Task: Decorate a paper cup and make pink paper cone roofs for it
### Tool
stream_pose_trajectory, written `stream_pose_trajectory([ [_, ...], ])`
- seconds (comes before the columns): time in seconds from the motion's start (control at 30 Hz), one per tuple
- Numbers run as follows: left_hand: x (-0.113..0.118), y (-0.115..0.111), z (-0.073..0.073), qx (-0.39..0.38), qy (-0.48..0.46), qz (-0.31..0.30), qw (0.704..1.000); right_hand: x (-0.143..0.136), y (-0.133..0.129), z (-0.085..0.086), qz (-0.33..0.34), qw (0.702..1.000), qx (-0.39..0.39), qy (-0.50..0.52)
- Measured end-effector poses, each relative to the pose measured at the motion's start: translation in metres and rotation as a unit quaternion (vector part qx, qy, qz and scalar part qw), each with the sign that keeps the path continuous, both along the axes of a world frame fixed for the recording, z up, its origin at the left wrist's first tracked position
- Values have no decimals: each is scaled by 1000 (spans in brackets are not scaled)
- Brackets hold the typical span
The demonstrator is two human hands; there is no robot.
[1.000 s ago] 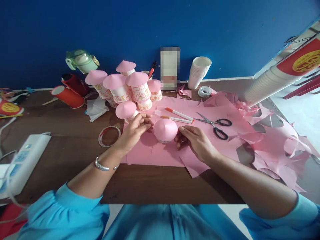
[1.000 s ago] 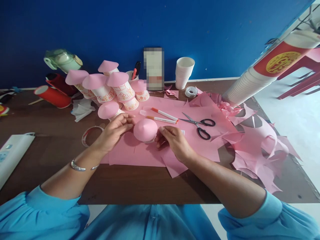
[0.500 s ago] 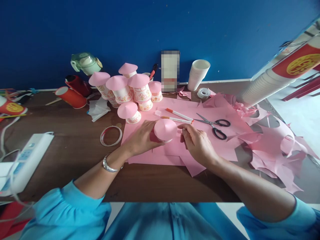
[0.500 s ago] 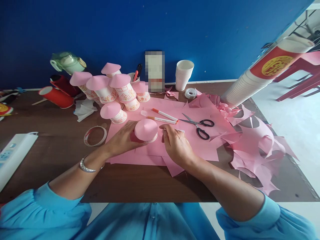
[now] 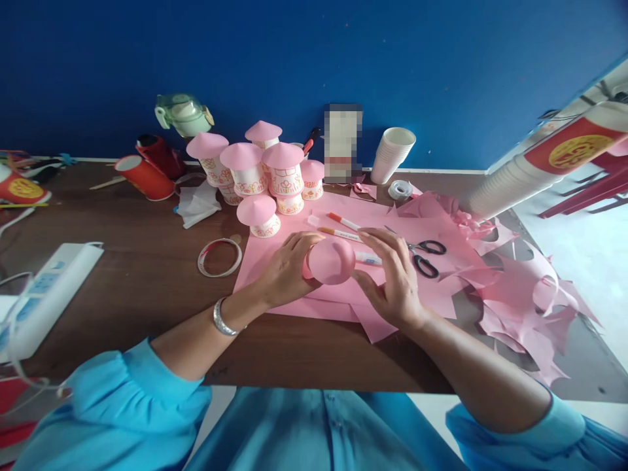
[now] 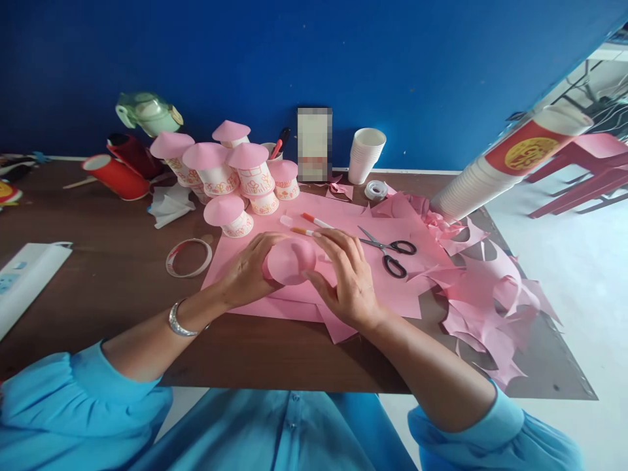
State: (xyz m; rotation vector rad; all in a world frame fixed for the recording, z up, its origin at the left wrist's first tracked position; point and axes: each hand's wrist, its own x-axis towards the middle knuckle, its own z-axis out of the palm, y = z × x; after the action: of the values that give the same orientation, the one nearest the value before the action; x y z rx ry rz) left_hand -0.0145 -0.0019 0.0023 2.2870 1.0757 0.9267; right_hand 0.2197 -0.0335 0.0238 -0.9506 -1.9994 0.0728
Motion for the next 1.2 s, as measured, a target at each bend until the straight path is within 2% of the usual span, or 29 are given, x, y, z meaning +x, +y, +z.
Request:
stream_pose_trajectory([
  [0.1,1,-3,-4,-7,-15,-18,1000,-2,-2,-1,42,999,8,-22],
  [0.3,6,-5,-6,-65,-20,-47,997,-8,-5,-2,97,994,-41,-18],
  [0.4,8,-5,-3,-95,0,-62,994,-9,-6,0,98,992,-83,-12],
  [0.5,10,-5,-1,-112,23,-68,991,-11,-7,-2,94,991,-94,4],
  [0.77,12,-5,2,-105,21,-89,990,-16,-7,-11,86,989,-121,8],
  [0.9,13,-4,5,-114,17,-83,990,-18,-7,-13,80,989,-121,10],
  [1.07,9,-4,2,-122,12,-73,990,-15,-6,-9,107,983,-142,42],
  [1.13,8,-6,0,-123,28,-41,991,-10,-6,-7,92,981,-149,80],
  [1.2,9,-8,1,-112,29,20,993,-6,-4,-7,43,981,-141,122],
])
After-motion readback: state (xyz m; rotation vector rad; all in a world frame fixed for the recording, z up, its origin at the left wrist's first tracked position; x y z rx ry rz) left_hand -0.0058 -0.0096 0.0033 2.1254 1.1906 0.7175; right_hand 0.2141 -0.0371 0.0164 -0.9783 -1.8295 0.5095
